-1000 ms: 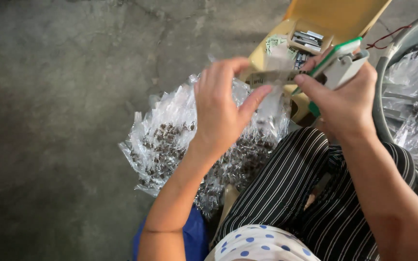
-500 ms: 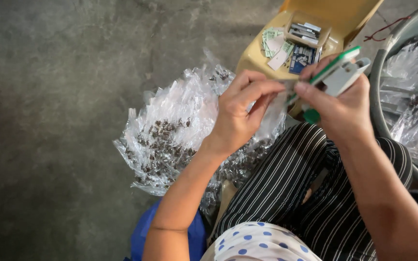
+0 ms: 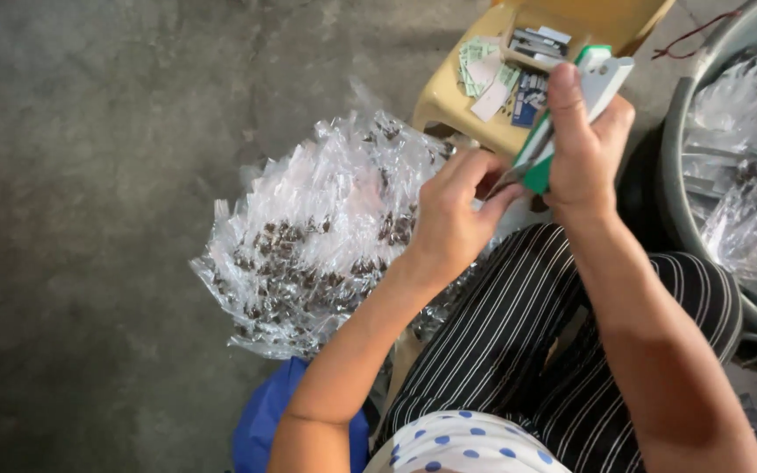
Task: Attaching paper labels to small plastic bags containing metal components using a manual stapler.
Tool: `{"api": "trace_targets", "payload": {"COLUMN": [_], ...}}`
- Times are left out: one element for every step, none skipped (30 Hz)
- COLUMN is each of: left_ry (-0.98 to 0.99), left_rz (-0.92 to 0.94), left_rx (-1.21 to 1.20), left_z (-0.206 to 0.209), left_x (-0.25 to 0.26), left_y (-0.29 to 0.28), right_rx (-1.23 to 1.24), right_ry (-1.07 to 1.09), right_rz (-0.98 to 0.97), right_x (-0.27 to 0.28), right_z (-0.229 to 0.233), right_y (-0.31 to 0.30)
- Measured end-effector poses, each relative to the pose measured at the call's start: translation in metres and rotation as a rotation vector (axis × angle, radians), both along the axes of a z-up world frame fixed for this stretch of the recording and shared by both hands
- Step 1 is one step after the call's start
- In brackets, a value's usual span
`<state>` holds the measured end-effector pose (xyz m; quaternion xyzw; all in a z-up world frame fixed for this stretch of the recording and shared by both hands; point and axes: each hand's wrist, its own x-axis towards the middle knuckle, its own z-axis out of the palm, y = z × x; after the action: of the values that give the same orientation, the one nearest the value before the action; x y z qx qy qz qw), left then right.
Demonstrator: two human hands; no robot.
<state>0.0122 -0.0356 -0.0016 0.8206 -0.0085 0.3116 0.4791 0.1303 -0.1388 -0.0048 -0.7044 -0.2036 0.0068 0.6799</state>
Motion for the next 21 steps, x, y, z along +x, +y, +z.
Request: {"api": "trace_targets", "payload": {"left_ry": [-0.020, -0.038, -0.029, 0.031, 0.091, 0.099, 0.075, 0.047, 0.050, 0.067, 0.085, 0.092, 0.284, 0.477, 0.482, 0.504, 0.521, 0.521, 0.611, 0.682, 0.683], "left_rz": [-0.045, -0.091, -0.087, -0.136, -0.185, -0.178, -0.167, -0.155, -0.147, -0.292, -0.436, -0.430, -0.545, -0.657, -0.648, -0.376, -0.104, -0.104, 0.251, 0.595, 0.588], "left_rx": [-0.049, -0.101, -0.107, -0.171, -0.236, -0.242, -0.204, -0.164, -0.167, -0.214, -0.262, -0.264, -0.396, -0.532, -0.539, -0.520, -0.497, -0.501, -0.189, 0.133, 0.129], "left_z": [-0.001, -0.002, 0.000, 0.002, 0.004, 0.001, -0.002, -0.003, -0.005, -0.006, -0.008, -0.014, -0.020, -0.026, -0.062, -0.096, -0.131, -0.226, -0.309, -0.382, -0.376], "left_x": [0.002, 0.005, 0.009, 0.012, 0.016, 0.021, 0.027, 0.035, 0.044, 0.053, 0.064, 0.075, 0.087, 0.097, 0.106, 0.120, 0.134, 0.131, 0.132, 0.141, 0.124], "left_y": [0.002, 0.004, 0.011, 0.017, 0.024, 0.031, 0.039, 0.047, 0.045, 0.044, 0.043, 0.052, 0.062, 0.072, 0.084, 0.096, 0.108, 0.130, 0.144, 0.151, 0.138], "right_rx": [0.053, 0.102, 0.096, -0.084, -0.267, -0.273, -0.209, -0.142, -0.145, -0.145, -0.144, -0.144, -0.183, -0.225, -0.228, -0.278, -0.329, -0.333, -0.326, -0.320, -0.325], "right_ry": [0.115, 0.232, 0.242, 0.363, 0.481, 0.490, 0.411, 0.327, 0.331, 0.305, 0.278, 0.286, 0.221, 0.157, 0.165, 0.144, 0.123, 0.123, 0.200, 0.277, 0.278], "right_rz": [-0.025, -0.052, -0.049, -0.075, -0.099, -0.093, 0.014, 0.122, 0.129, 0.177, 0.226, 0.232, 0.149, 0.067, 0.075, 0.073, 0.070, 0.070, 0.005, -0.066, -0.071], "right_x": [0.000, 0.002, 0.001, 0.003, 0.004, 0.009, 0.015, 0.022, 0.022, 0.021, 0.022, 0.024, 0.026, 0.027, 0.027, 0.031, 0.034, 0.034, 0.033, 0.030, 0.031], "right_z": [-0.002, -0.004, 0.013, 0.029, 0.045, 0.038, 0.030, 0.024, 0.014, 0.004, -0.007, -0.013, -0.018, -0.023, -0.024, -0.023, -0.022, -0.021, -0.019, -0.016, -0.016], "right_y": [-0.001, -0.002, -0.009, -0.016, -0.023, -0.036, -0.049, -0.061, -0.066, -0.069, -0.073, -0.078, -0.082, -0.087, -0.093, -0.099, -0.105, -0.106, -0.108, -0.111, -0.117]}}
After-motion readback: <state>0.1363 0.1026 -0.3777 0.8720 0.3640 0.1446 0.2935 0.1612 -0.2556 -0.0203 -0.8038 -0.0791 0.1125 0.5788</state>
